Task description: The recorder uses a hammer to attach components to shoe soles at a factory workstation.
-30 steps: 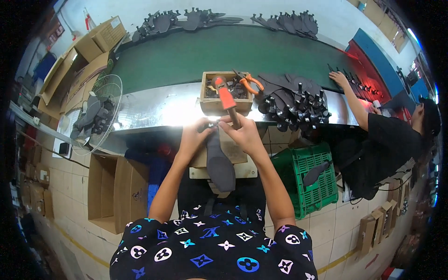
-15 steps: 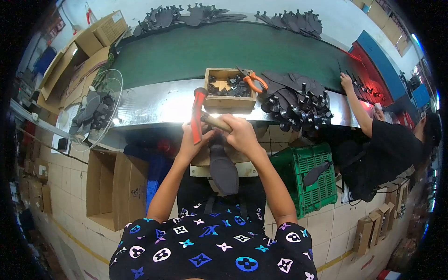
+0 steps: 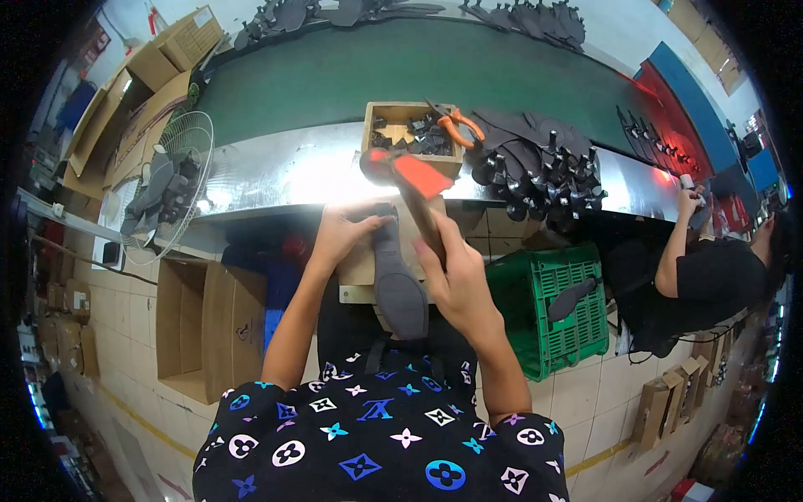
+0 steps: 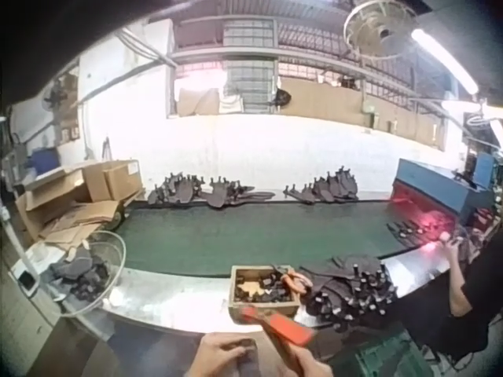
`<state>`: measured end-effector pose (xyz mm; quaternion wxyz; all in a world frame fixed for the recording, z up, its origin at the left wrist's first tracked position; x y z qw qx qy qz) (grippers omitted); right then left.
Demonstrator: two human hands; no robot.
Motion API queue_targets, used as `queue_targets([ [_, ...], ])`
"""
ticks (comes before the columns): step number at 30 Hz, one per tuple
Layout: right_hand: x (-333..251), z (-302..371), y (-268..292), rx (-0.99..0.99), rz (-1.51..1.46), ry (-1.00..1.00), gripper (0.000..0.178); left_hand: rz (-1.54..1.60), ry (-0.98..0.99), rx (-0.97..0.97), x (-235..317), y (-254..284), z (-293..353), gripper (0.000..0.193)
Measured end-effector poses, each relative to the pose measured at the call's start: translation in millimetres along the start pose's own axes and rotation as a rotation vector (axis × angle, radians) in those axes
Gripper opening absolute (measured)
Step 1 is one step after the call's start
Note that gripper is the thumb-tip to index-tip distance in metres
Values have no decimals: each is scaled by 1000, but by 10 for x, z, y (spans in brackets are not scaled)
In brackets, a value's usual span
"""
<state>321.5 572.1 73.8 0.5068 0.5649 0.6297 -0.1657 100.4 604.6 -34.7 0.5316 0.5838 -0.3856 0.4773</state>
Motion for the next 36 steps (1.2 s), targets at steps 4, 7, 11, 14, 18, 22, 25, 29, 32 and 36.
queue_targets([
  [4,-24,209,-23,-27,220,91,32,94,26,-45,80,2,23,24],
  [7,86,200,-27,-154,234,40,30,64,0,-83,196,42,10,21],
  [11,-391,164,177,83,239,226,33,-278,4,-31,4,125,68,69],
  [14,-504,388,259,228,-157,216,33,-526,-68,95,108,29,204,110],
  [18,249,180,-142,-209,407,91,26,-602,70,38,104,25,201,125],
  [22,-222,124,192,59,418,385,26,-630,32,62,-34,59,229,117],
  [25,-160,322,171,218,98,420,22,-651,6,57,107,33,195,93],
  [29,213,333,-171,-151,323,90,24,-735,92,-5,70,88,188,49],
  [32,-98,222,-27,-7,323,239,21,-645,-203,218,41,54,237,29],
  [36,100,150,151,70,391,217,29,-175,-270,-165,474,0,611,19],
])
Point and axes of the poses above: each hand's wrist, its own z-axis away from the middle knuckle, its own y-axis out of the back of the hand, x = y × z, the point moved 2 cm from there along -z, towards the middle knuckle, and after that the axes turned 15 degrees about y, right-handed, at the moved point
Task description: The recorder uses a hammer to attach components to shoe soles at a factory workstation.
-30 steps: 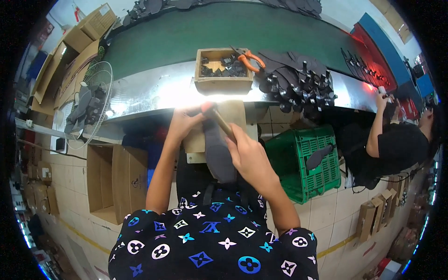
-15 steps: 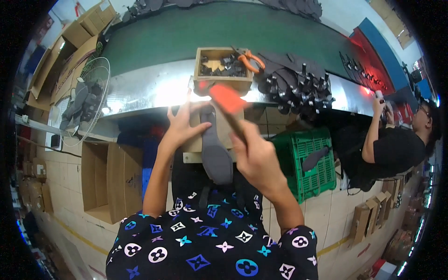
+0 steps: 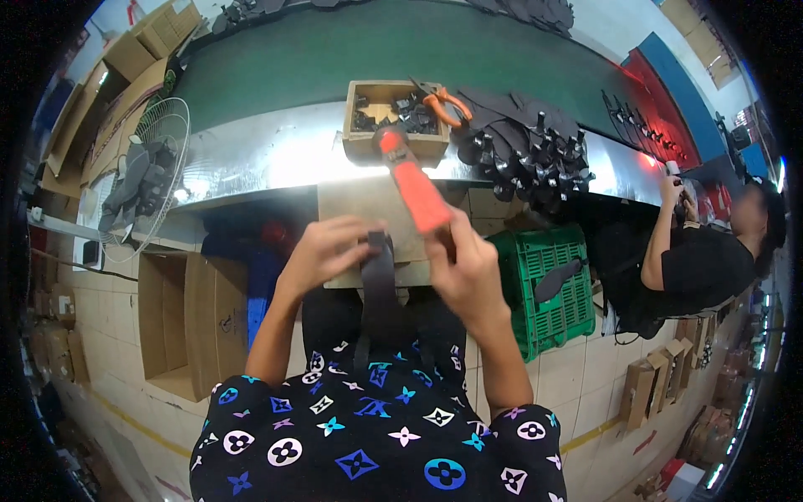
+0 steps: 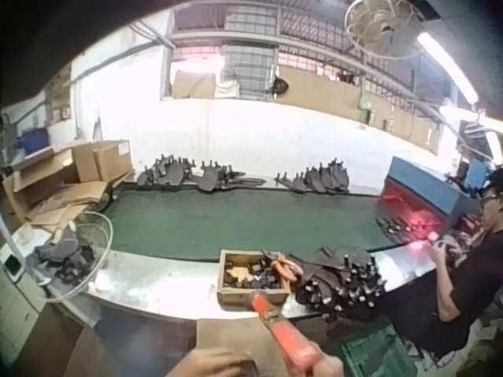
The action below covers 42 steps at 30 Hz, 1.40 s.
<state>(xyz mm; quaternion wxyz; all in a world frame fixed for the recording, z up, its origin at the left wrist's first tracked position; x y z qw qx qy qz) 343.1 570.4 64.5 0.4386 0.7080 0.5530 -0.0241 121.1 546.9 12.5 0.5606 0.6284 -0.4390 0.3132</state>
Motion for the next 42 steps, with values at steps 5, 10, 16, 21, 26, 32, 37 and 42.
queue_targets([
  [5,301,-62,-158,-377,217,153,36,455,276,-331,672,-14,435,23],
  [10,103,-65,-196,-463,96,320,42,542,367,-419,831,-17,556,19],
  [16,-279,301,-283,-164,-1262,-352,55,764,642,-562,869,-140,606,29],
  [21,-255,388,-262,-134,-1462,-282,55,1052,801,-737,995,-265,664,35],
  [26,-332,411,-270,-122,-1514,-381,56,1049,768,-720,1040,-293,697,36],
  [32,-205,511,-159,-85,-1383,-449,58,1062,952,-750,1065,-301,623,37],
  [37,-167,419,-32,-127,-1060,-160,45,745,660,-564,1013,-372,561,35],
  [42,-144,302,-108,-132,-880,-21,28,446,388,-422,934,-394,483,32],
])
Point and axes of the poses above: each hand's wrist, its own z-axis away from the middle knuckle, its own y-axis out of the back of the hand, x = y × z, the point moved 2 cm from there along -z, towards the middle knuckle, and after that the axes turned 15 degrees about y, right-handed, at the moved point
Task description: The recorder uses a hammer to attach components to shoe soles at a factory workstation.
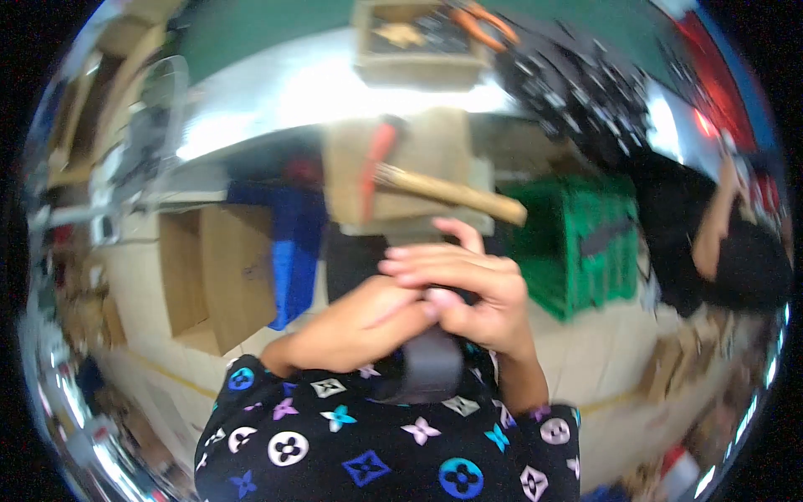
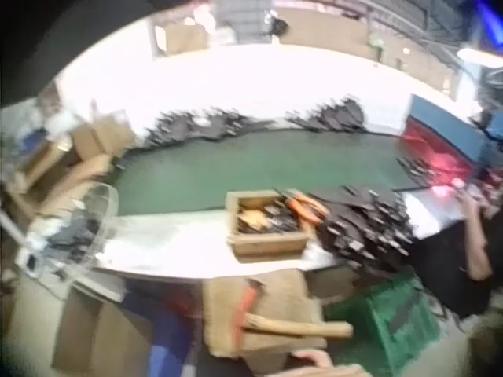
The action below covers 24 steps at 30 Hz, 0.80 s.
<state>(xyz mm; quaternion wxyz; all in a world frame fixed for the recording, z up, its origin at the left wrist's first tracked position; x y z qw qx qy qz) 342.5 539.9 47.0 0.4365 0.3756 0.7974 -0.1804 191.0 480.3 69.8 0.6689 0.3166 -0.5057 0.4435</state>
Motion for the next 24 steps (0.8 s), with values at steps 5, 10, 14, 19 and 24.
queue_targets([
  [5,169,133,-71,106,300,-145,55,-234,106,190,-34,410,-4,30],
  [10,143,210,248,435,67,-199,35,-127,-38,1434,361,1415,660,32],
  [14,233,172,489,544,154,-209,26,-564,-111,2001,44,2660,1519,54],
  [19,310,-77,1131,609,740,12,20,-262,-166,2007,-3,2759,1811,48],
  [24,575,-759,2400,589,1421,53,38,-185,-190,1574,-265,2706,1070,41],
])
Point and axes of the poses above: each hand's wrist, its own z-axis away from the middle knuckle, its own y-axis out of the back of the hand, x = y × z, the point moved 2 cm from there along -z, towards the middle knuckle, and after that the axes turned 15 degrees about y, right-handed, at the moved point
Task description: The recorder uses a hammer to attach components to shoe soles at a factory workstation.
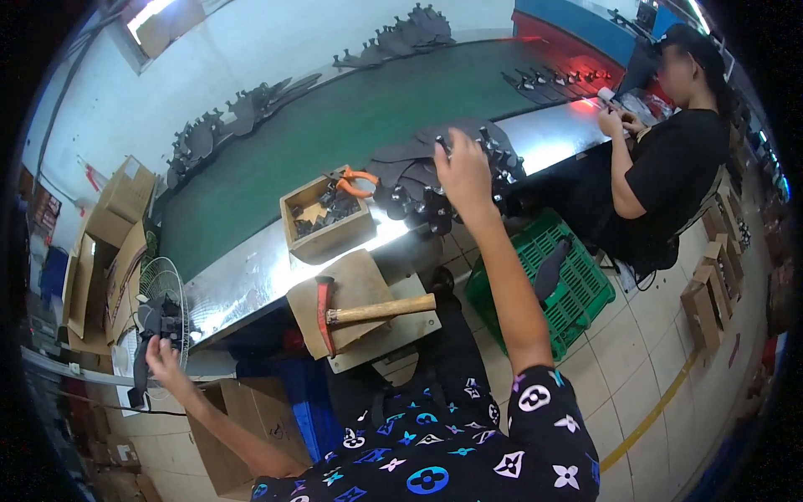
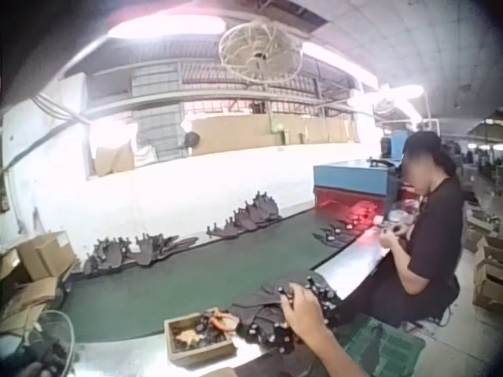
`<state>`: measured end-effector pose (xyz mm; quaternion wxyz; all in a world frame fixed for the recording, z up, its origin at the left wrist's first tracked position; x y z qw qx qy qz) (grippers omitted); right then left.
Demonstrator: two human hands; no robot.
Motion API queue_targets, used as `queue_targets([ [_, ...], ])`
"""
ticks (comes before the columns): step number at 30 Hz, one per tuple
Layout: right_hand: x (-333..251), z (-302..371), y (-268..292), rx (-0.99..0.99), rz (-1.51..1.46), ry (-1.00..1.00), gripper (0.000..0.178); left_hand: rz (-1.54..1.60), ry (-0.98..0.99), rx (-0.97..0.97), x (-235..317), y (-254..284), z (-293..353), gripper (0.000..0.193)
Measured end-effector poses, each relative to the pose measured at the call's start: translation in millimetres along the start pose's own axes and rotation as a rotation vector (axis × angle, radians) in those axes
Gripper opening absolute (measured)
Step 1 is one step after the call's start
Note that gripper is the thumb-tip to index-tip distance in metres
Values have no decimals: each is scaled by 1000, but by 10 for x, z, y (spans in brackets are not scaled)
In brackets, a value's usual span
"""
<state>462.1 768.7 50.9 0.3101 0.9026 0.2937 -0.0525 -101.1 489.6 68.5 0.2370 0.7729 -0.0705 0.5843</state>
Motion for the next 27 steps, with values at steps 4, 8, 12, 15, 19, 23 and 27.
queue_targets([
  [4,517,-590,-573,-546,188,-34,37,-12,64,-239,218,-414,561,32],
  [8,-96,-813,-653,-354,112,207,22,-304,-352,-94,573,-566,1051,31],
  [12,-1487,-898,372,8,-36,909,21,-207,-582,-280,1291,-1068,1500,48],
  [15,-2193,-516,899,-146,-461,1157,34,-86,-730,-413,1544,-1394,1754,61],
  [19,-2345,90,823,-41,-612,991,54,52,-256,-858,1302,-1280,1842,31],
  [23,-1907,1253,171,-332,-340,295,92,382,187,-804,1092,-1227,1838,38],
  [27,-1424,2469,-41,-788,-426,-121,85,423,304,-903,836,-1197,1815,41],
])
Point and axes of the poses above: each hand's wrist, its own z-axis away from the middle knuckle, its own y-axis out of the back of the hand, x = y × z, the point moved 2 cm from there along -z, towards the middle knuckle, and after that the axes turned 15 degrees about y, right-handed, at the moved point
